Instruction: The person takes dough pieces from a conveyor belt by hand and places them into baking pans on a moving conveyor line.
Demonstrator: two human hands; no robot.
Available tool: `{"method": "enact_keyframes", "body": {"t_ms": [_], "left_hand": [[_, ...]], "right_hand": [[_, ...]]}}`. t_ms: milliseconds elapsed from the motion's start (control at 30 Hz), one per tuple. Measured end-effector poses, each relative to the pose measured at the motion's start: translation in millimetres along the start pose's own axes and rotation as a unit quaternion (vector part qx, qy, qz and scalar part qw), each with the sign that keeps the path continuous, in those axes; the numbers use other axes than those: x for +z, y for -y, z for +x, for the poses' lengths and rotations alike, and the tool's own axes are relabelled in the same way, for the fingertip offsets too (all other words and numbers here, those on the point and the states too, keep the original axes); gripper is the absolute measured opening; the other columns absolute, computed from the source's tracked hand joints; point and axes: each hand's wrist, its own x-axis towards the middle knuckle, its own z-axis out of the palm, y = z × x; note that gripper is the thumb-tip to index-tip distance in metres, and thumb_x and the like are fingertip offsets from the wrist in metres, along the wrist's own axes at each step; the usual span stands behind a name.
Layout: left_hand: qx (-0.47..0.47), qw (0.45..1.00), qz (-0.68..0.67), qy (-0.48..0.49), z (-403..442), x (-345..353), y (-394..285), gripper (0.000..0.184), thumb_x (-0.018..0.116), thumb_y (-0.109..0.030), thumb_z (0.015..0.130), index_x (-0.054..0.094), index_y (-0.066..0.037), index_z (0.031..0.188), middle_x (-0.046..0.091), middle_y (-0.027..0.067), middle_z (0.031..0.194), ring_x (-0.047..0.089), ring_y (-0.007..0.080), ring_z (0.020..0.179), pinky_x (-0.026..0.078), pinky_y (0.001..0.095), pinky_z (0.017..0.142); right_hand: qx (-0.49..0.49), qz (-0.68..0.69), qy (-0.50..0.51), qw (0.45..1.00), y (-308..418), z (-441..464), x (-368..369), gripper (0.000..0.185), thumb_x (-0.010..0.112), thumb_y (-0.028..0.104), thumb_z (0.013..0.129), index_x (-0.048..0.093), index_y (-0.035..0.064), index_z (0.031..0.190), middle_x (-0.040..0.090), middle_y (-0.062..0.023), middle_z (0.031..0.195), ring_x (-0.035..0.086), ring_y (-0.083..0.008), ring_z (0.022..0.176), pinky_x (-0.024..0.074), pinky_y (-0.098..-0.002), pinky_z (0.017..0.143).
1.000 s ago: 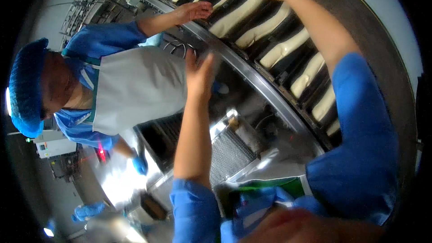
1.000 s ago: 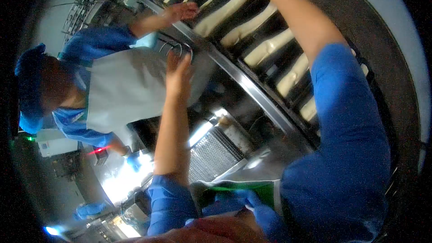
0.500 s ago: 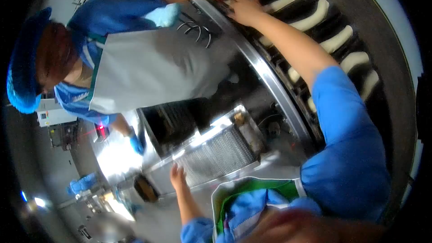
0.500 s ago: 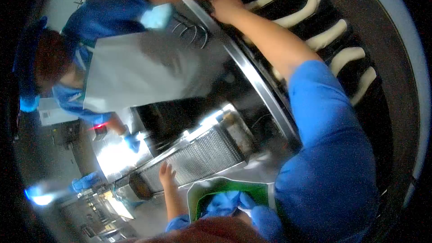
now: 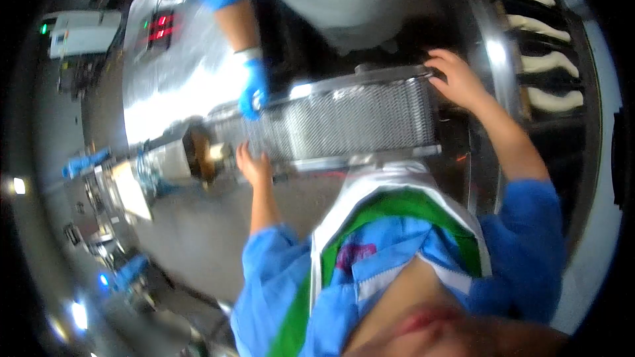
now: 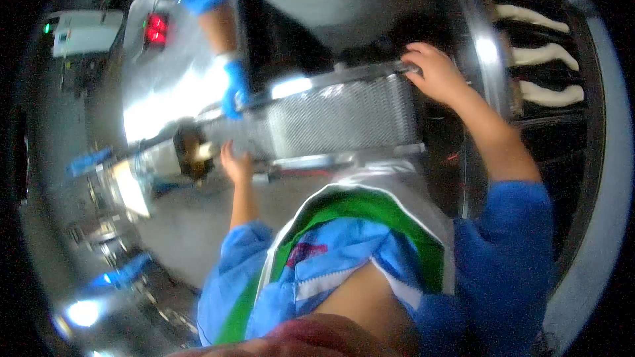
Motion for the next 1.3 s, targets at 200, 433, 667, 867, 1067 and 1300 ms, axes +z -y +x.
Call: {"method": "enact_keyframes", "body": {"t_ms": [200, 433, 667, 867, 1067, 1300], "left_hand": [[0.100, 0.991, -0.033, -0.088, 21.2, 16.3, 61.6, 0.058, 0.070, -0.005, 0.066, 0.052, -0.004, 0.121, 0.048, 0.0175, 0.129, 0.041, 0.0372, 0.122, 0.033, 0.0438, 0.104], [0.196, 0.972, 0.003, -0.129, 39.7, 0.5, 98.0, 0.037, 0.056, 0.001, 0.068, 0.055, 0.000, 0.105, 0.055, 0.0172, 0.115, 0.049, 0.0377, 0.107, 0.037, 0.0464, 0.096], [0.188, 0.975, 0.018, -0.114, 79.1, -25.4, 116.5, 0.050, 0.058, 0.000, 0.068, 0.053, -0.007, 0.117, 0.052, 0.0143, 0.126, 0.046, 0.0340, 0.118, 0.036, 0.0453, 0.099], [0.200, 0.968, 0.077, -0.127, 86.7, -24.5, 109.6, 0.054, 0.061, -0.002, 0.068, 0.055, -0.012, 0.120, 0.054, 0.0145, 0.124, 0.047, 0.0339, 0.117, 0.035, 0.0465, 0.099], [0.159, 0.974, 0.045, -0.155, 67.0, -26.0, 121.4, 0.051, 0.063, -0.005, 0.067, 0.057, -0.009, 0.117, 0.053, 0.0167, 0.125, 0.048, 0.0359, 0.115, 0.036, 0.0462, 0.099], [0.148, 0.979, 0.052, -0.134, 57.7, -19.8, 139.9, 0.052, 0.066, -0.007, 0.066, 0.057, -0.008, 0.118, 0.054, 0.0186, 0.123, 0.050, 0.0367, 0.113, 0.040, 0.0446, 0.096]], "right_hand": [[0.014, 0.024, 0.062, 0.998, 55.0, -31.5, 86.2, 0.040, 0.068, 0.014, 0.078, 0.057, 0.0068, 0.117, 0.047, -0.0159, 0.132, 0.046, -0.0343, 0.121, 0.0394, -0.0412, 0.100], [0.046, 0.000, 0.051, 0.998, 87.0, -54.9, 85.7, 0.039, 0.067, 0.013, 0.078, 0.058, 0.0083, 0.115, 0.049, -0.0138, 0.129, 0.049, -0.0336, 0.118, 0.0403, -0.0393, 0.099], [0.047, -0.010, 0.074, 0.996, 92.8, -56.8, 75.3, 0.038, 0.067, 0.014, 0.078, 0.058, 0.0080, 0.115, 0.049, -0.0121, 0.130, 0.049, -0.0333, 0.118, 0.0405, -0.0385, 0.099], [0.053, 0.015, 0.086, 0.995, 98.8, -59.6, 77.5, 0.035, 0.065, 0.008, 0.078, 0.058, 0.0032, 0.112, 0.050, -0.0173, 0.128, 0.048, -0.0348, 0.119, 0.0387, -0.0377, 0.100], [0.067, -0.032, 0.063, 0.995, 72.8, -82.2, 83.9, 0.036, 0.067, 0.012, 0.077, 0.058, 0.0060, 0.112, 0.051, -0.0156, 0.127, 0.050, -0.0346, 0.116, 0.0407, -0.0387, 0.099], [0.099, -0.023, 0.012, 0.995, 55.5, -97.0, 86.1, 0.034, 0.066, 0.011, 0.078, 0.059, 0.0049, 0.110, 0.052, -0.0165, 0.125, 0.051, -0.0354, 0.115, 0.0409, -0.0381, 0.098]]}}
